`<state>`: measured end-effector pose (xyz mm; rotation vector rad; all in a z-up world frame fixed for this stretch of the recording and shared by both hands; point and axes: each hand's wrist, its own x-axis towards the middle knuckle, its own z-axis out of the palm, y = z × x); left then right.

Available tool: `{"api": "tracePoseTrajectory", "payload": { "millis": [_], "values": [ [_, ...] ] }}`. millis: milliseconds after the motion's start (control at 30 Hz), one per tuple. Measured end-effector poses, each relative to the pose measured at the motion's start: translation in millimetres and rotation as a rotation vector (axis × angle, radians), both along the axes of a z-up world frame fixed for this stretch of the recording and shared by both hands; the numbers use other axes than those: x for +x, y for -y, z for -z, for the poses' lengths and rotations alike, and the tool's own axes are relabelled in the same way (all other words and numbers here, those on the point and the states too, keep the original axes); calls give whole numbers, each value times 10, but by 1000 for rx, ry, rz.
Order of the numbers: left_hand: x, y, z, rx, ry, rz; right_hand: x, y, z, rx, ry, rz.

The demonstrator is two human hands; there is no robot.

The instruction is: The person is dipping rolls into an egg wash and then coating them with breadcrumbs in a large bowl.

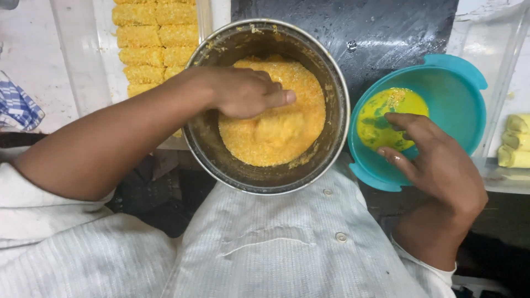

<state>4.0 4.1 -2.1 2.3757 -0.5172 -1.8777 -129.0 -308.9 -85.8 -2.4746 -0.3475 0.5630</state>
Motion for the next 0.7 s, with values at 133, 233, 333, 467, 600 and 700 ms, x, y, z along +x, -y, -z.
{"api": "tracePoseTrajectory", "payload": {
  "millis": [133,233,333,467,600,700],
  "values": [
    [-22,-163,224,-98,65,-3,-15,1,-1,-24,-10,10],
    [-95,-140,405,-205,173,14,-1,-16,-13,-17,20,-19],
    [-202,-16,362,-278,211,17,-6,-33,-15,-34,-2,-10],
    [-465,96,614,-235,286,85,-35,-22,-9,-8,8,3],
    [-632,70,1160,-264,458,122,-45,0,36,9,22,-13],
    [-557,184,749,-134,362,133,-48,12,50,18,52,-25]
  ]
}}
